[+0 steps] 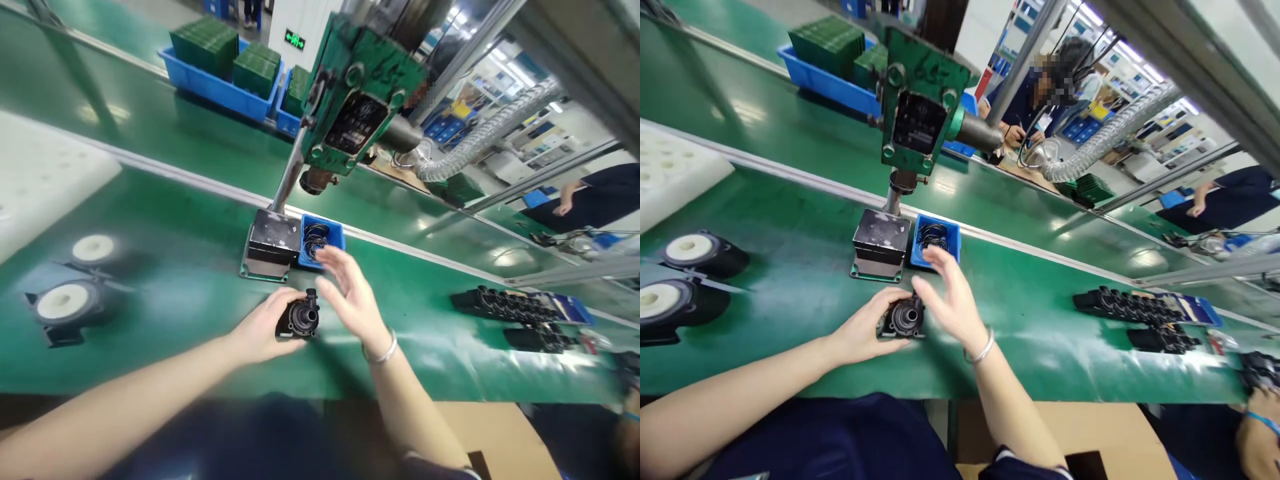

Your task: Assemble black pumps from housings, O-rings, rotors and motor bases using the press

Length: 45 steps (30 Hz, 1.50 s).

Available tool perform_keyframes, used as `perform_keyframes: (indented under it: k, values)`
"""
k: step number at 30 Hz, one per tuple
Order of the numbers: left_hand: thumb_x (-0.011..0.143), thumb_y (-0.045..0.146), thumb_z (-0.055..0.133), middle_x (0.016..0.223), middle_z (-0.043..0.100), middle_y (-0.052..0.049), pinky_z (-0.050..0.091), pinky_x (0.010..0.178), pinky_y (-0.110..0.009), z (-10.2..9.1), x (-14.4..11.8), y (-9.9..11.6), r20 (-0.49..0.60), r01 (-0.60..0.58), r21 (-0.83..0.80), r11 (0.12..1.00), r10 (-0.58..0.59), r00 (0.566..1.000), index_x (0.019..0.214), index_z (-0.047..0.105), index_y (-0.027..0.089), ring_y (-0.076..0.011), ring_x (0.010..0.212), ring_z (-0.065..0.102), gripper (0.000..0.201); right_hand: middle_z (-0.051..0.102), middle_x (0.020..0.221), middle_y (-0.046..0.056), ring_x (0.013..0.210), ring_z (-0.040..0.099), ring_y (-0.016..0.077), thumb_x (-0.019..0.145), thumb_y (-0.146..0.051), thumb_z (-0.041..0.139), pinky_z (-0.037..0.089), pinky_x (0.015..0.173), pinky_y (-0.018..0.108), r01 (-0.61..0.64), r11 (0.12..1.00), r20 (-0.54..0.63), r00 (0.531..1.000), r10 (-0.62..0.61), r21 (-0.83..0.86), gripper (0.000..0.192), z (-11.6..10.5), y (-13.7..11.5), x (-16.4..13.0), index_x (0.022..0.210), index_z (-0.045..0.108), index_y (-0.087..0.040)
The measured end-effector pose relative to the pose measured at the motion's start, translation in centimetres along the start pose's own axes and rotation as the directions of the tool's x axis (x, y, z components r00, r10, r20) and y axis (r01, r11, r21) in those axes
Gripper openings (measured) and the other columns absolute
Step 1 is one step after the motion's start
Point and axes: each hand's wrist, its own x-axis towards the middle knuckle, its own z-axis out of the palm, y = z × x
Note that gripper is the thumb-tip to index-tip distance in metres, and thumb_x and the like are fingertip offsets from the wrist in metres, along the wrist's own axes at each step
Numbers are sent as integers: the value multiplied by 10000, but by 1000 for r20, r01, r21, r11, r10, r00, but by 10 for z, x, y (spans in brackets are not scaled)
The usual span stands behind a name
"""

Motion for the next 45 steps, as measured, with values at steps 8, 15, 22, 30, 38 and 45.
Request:
perform_keyframes:
  k: [8,15,22,30,38,45]
  values:
    - [803,209,707,1388,541,-123,447,1119,-462,-4,-2,0,-5,30,-19,999,-30,1000,1384,365,226,-263,1308,527,674,450,1494,97,1393,442,252,926,-364,632,356,1200,489,-131,985,-57,991,125,-114,598,45,36,-65,1457,372,-273]
    - [778,228,745,1397,558,-103,491,1086,-436,-6,-1,-1,-6,86,-108,990,-87,996,1364,400,226,-252,1282,568,680,453,1490,87,1397,439,254,891,-346,680,363,1202,470,-109,994,-41,993,109,20,626,47,39,-59,1447,401,-277]
    - [768,178,746,1378,561,-114,477,1106,-461,6,-6,-2,-94,126,-187,974,-145,985,1365,413,232,-266,1274,571,685,537,1370,95,1290,534,267,845,-380,731,424,1146,482,-150,988,-71,986,151,27,637,45,46,-62,1405,443,-287]
    - [768,166,745,1359,568,-129,467,1117,-488,11,-9,-2,-116,123,-229,966,-152,981,1358,417,225,-284,1282,567,678,536,1375,101,1302,524,260,859,-385,710,410,1154,474,-139,989,-94,985,142,45,623,51,48,-65,1404,431,-271]
    - [764,195,746,1370,562,-153,481,1099,-483,14,-12,-6,-113,146,-201,969,-171,979,1370,382,208,-281,1293,565,708,531,1398,106,1314,523,246,879,-398,687,395,1169,456,-103,995,-108,989,103,12,617,53,49,-64,1419,424,-254]
    - [775,280,756,1249,618,-137,562,968,-505,12,-13,-8,-218,13,209,978,33,975,1386,383,222,-300,1133,650,719,388,1520,156,1398,437,281,796,-450,767,378,1186,478,-9,998,-122,993,1,-67,947,53,46,-76,1539,216,-245]
